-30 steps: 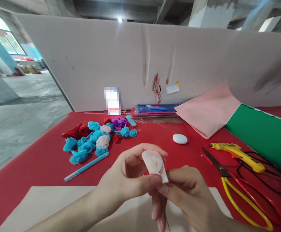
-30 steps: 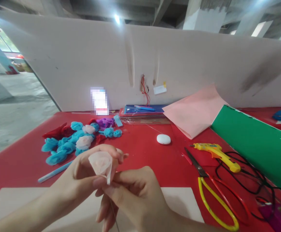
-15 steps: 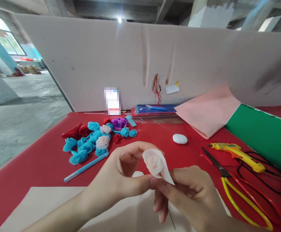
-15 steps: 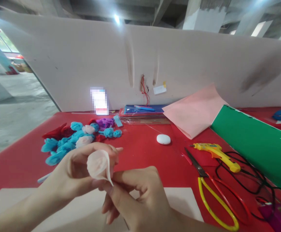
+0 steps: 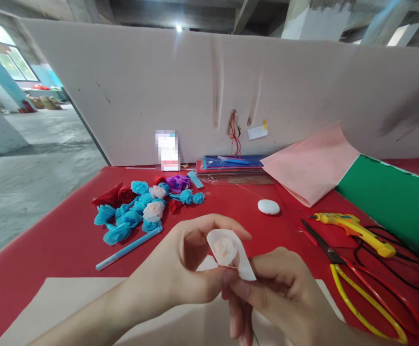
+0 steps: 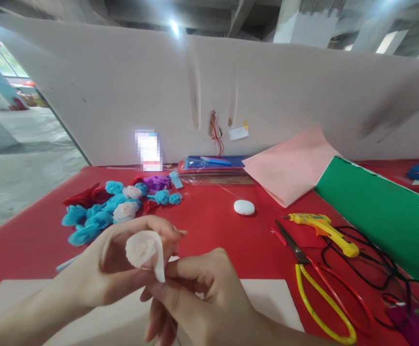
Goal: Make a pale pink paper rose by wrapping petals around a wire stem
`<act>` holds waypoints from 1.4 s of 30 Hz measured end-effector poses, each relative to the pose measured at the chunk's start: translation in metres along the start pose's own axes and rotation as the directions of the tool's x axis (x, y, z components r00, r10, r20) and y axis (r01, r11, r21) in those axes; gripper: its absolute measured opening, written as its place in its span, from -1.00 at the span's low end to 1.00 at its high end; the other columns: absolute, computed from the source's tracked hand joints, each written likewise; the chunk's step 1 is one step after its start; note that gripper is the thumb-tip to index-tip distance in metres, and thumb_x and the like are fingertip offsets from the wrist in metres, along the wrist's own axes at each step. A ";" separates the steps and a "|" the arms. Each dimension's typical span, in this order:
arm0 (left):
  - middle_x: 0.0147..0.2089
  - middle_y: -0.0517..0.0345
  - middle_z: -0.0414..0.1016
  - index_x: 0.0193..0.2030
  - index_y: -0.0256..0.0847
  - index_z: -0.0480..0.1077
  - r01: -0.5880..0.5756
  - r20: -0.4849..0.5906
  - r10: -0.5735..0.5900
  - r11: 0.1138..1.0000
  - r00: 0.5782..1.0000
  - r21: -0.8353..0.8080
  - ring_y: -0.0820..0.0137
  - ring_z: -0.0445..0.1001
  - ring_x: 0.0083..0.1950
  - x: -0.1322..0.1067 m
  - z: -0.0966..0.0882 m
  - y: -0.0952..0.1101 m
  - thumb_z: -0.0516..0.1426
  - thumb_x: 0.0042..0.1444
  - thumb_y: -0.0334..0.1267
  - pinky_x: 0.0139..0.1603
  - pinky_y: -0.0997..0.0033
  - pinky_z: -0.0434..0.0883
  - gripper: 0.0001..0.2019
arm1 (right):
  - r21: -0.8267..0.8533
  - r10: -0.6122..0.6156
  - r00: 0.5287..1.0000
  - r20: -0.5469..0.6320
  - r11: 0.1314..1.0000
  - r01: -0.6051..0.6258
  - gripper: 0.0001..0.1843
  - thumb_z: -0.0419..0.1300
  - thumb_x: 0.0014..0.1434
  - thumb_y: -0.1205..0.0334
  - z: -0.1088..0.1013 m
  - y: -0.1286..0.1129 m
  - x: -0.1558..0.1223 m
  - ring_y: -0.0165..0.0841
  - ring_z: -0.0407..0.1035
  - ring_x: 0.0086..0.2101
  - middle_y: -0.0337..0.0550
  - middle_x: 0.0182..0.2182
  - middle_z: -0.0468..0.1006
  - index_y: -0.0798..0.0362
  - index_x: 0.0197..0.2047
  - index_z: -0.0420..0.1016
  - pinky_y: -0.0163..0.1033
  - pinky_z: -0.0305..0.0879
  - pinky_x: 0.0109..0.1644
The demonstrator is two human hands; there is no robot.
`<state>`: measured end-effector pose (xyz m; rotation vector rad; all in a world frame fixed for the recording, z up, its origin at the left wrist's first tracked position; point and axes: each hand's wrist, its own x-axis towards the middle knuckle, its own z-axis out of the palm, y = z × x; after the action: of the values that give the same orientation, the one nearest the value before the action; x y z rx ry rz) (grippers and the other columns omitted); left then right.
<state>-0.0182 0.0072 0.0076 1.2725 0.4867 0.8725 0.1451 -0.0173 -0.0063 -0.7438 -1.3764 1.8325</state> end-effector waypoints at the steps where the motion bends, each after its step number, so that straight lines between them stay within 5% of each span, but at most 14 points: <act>1: -0.37 0.29 0.42 -0.14 -0.14 0.40 0.016 0.028 -0.016 1.000 0.999 -0.018 0.62 0.37 -0.47 0.000 -0.001 0.000 0.11 -0.02 -0.60 -0.47 0.72 0.34 -0.65 | 0.031 0.019 0.999 0.026 0.999 -0.020 -0.64 0.16 0.16 0.06 -0.001 0.000 0.000 -0.57 0.27 -0.68 -0.23 -0.65 0.38 0.17 -0.51 0.38 -0.48 0.25 -0.60; 9: -0.34 0.24 0.36 -0.22 -0.17 0.41 0.000 0.053 -0.002 0.999 0.999 0.039 0.55 0.35 -0.41 0.000 -0.004 0.001 0.13 -0.15 -0.62 -0.45 0.67 0.31 -0.65 | 0.270 0.107 0.983 0.149 0.952 -0.145 -0.75 0.21 0.13 0.18 -0.003 0.002 0.004 -0.63 0.21 -0.72 -0.24 -0.64 0.45 0.20 -0.45 0.45 -0.49 0.23 -0.56; 17: -0.37 0.25 0.32 -0.25 -0.12 0.36 -0.075 0.128 0.061 0.992 0.990 0.105 0.47 0.33 -0.36 -0.002 -0.005 0.003 0.12 -0.13 -0.58 -0.44 0.59 0.30 -0.68 | 0.584 0.123 0.959 0.256 0.771 -0.255 -0.77 0.26 0.08 0.21 0.002 0.010 0.006 -0.66 0.19 -0.76 -0.26 -0.70 0.46 0.23 -0.48 0.50 -0.57 0.17 -0.60; 21: -0.34 0.26 0.32 -0.22 -0.09 0.36 -0.146 0.178 0.119 0.979 0.977 0.145 0.43 0.37 -0.26 -0.005 -0.008 0.007 0.14 -0.09 -0.61 -0.26 0.49 0.36 -0.65 | 0.581 0.121 0.919 0.375 0.742 -0.335 -0.73 0.25 0.10 0.15 0.001 0.011 0.008 -0.62 0.20 -0.78 -0.36 -0.78 0.36 0.20 -0.48 0.47 -0.54 0.23 -0.58; 25: -0.39 0.26 0.38 -0.17 -0.09 0.38 -0.268 0.206 0.212 0.914 0.955 0.303 0.38 0.37 -0.19 -0.006 -0.013 0.010 0.16 -0.05 -0.57 0.19 0.18 0.13 -0.66 | 0.489 0.223 0.931 0.289 0.802 -0.344 -0.66 0.31 0.02 0.05 0.001 0.010 0.009 -0.62 0.24 -0.74 -0.32 -0.70 0.43 0.19 -0.48 0.44 -0.51 0.21 -0.58; 34: -0.35 0.28 0.44 -0.07 -0.09 0.32 -0.320 0.198 0.261 0.860 0.945 0.398 0.41 0.42 -0.20 -0.008 -0.015 0.009 0.16 -0.08 -0.63 0.27 0.18 0.05 -0.54 | 0.489 0.137 0.931 0.337 0.820 -0.298 -0.59 0.25 0.04 -0.04 0.000 0.025 0.016 -0.60 0.19 -0.79 -0.42 -0.81 0.26 0.18 -0.52 0.40 -0.50 0.19 -0.62; 36: -0.35 0.32 0.44 0.03 -0.04 0.25 -0.279 0.170 0.230 0.885 0.958 0.372 0.46 0.45 -0.24 -0.011 -0.014 0.009 0.18 -0.07 -0.64 0.23 0.25 0.14 -0.44 | 0.499 0.124 0.927 0.354 0.813 -0.300 -0.60 0.29 0.00 -0.03 0.000 0.026 0.017 -0.62 0.14 -0.81 -0.42 -0.82 0.25 0.18 -0.54 0.40 -0.53 0.16 -0.66; 39: -0.32 0.30 0.43 0.09 0.04 0.17 -0.210 0.176 0.163 0.931 0.971 0.298 0.44 0.45 -0.26 -0.016 -0.013 0.009 0.17 -0.06 -0.64 -0.17 0.46 0.41 -0.37 | 0.483 0.137 0.932 0.336 0.824 -0.295 -0.63 0.33 -0.03 0.03 0.000 0.022 0.014 -0.68 0.14 -0.78 -0.39 -0.80 0.31 0.21 -0.55 0.44 -0.61 0.09 -0.66; 42: -0.28 0.27 0.40 0.08 0.04 0.18 -0.180 0.193 0.133 0.950 0.972 0.256 0.41 0.44 -0.25 -0.016 -0.011 0.011 0.13 -0.09 -0.68 -0.34 0.54 0.41 -0.35 | 0.404 0.151 0.947 0.282 0.877 -0.260 -0.74 0.32 0.01 0.16 -0.001 0.015 0.008 -0.70 0.25 -0.71 -0.33 -0.70 0.45 0.20 -0.51 0.50 -0.64 0.19 -0.56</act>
<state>-0.0393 0.0022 0.0133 1.6431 0.3779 0.8371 0.1384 -0.0124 -0.0218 -0.4516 -0.9892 2.3619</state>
